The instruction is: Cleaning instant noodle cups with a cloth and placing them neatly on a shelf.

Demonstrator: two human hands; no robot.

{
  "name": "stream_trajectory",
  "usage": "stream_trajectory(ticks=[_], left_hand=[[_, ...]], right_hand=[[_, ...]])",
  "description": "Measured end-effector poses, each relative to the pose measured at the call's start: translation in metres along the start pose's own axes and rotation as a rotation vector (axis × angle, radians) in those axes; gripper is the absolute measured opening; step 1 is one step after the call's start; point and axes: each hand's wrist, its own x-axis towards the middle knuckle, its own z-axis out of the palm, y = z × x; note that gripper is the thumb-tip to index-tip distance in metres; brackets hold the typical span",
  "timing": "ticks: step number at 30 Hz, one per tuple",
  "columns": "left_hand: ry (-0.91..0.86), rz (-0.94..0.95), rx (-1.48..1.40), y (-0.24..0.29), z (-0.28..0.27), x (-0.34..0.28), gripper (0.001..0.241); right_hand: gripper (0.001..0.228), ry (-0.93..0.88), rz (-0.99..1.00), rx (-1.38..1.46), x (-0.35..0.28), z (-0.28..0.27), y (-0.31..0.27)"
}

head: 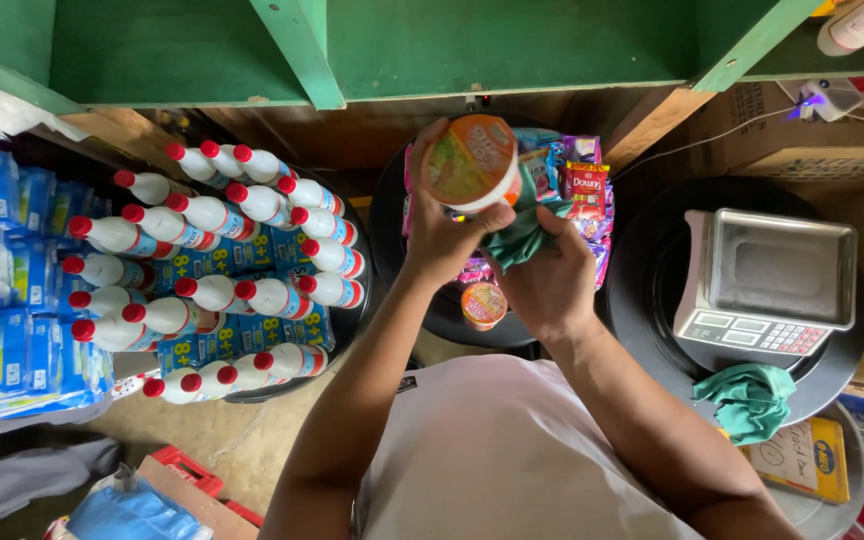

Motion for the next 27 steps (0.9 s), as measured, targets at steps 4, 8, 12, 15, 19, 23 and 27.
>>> stream_trajectory(ticks=[4,8,12,15,19,23,27], left_hand=[[0.036,-0.076,0.010,-0.006,-0.005,-0.006,0.120],[-0.022,-0.136,0.011,-0.001,0.002,-0.010,0.122],[-0.032,-0.100,0.007,-0.008,-0.003,-0.002,0.118],[0.044,-0.072,0.054,-0.011,-0.018,0.008,0.110],[0.096,-0.111,0.001,-0.005,-0.033,0.012,0.109],[-0.026,-0.045,0.369,0.014,-0.029,0.006,0.099],[-0.142,-0.086,0.318,0.009,-0.013,0.003,0.092]], right_hand=[[0.047,0.066,0.006,-0.167,-0.002,0.008,-0.012],[0.046,0.155,-0.052,-0.132,0.006,0.000,-0.022],[0.038,0.100,-0.026,-0.053,0.004,-0.040,-0.010],[0.047,0.197,0.160,-0.073,-0.003,-0.027,-0.014],[0.052,0.251,0.114,-0.247,0.000,-0.008,-0.035],[0.056,0.305,-0.069,-0.444,0.014,-0.032,-0.049],[0.049,0.175,-0.413,-0.829,0.016,-0.023,-0.045]])
